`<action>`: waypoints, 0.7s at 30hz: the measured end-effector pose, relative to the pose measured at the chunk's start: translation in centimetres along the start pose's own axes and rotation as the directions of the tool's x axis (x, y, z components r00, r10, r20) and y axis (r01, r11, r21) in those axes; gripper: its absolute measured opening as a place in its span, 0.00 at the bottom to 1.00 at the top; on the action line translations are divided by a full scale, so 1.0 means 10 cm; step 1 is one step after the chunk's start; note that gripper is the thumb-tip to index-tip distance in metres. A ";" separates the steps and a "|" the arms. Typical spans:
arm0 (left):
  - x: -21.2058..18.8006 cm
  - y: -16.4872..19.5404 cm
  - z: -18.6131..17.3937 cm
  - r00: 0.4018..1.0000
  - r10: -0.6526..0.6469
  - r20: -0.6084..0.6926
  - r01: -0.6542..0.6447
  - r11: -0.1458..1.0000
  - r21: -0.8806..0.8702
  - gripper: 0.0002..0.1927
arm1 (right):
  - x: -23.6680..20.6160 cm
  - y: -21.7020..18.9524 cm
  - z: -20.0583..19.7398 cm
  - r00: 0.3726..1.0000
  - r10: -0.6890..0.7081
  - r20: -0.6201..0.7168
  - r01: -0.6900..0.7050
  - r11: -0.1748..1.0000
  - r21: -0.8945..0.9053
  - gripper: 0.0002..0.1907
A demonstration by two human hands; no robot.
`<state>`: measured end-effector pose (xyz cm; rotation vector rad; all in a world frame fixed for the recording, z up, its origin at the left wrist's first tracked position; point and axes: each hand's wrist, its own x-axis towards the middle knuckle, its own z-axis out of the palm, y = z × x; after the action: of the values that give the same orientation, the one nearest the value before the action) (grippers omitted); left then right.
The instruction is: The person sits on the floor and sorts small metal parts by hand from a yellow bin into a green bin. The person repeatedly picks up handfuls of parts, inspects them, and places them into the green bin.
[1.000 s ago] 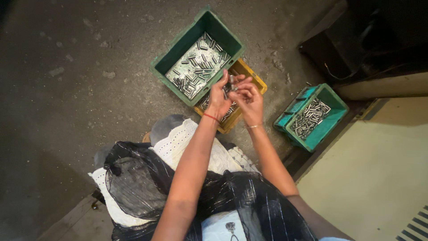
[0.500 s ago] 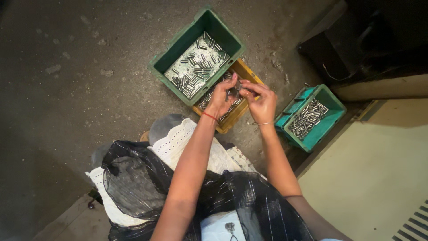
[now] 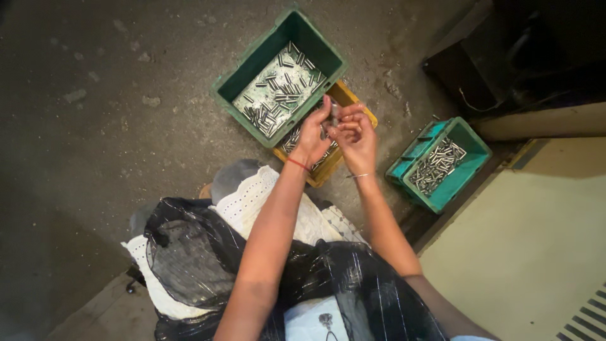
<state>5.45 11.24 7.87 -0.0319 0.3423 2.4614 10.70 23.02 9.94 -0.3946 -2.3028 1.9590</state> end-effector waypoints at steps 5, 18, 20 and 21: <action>0.06 0.01 -0.06 0.984 0.016 -0.179 -0.004 0.998 0.068 0.30 | -0.02 0.13 0.00 0.998 0.017 0.056 -0.039 0.907 0.419 0.12; 0.11 -0.11 -0.36 0.951 0.023 -0.308 0.047 0.975 0.217 0.16 | 0.14 -0.13 -0.22 0.998 -0.058 0.037 0.061 0.993 -0.097 0.09; 0.12 -0.12 -0.35 0.948 0.068 -0.310 0.007 0.972 0.235 0.17 | 0.13 -0.12 -0.22 0.999 -0.028 0.036 0.030 0.999 -0.043 0.08; 0.13 -0.13 -0.34 0.953 0.082 -0.291 -0.015 0.974 0.227 0.18 | 0.13 -0.13 -0.22 0.998 -0.022 0.062 0.018 0.997 0.069 0.08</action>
<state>4.99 12.14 4.12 -0.3071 0.7571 2.4517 9.82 25.29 11.48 -0.3073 -2.2590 2.0633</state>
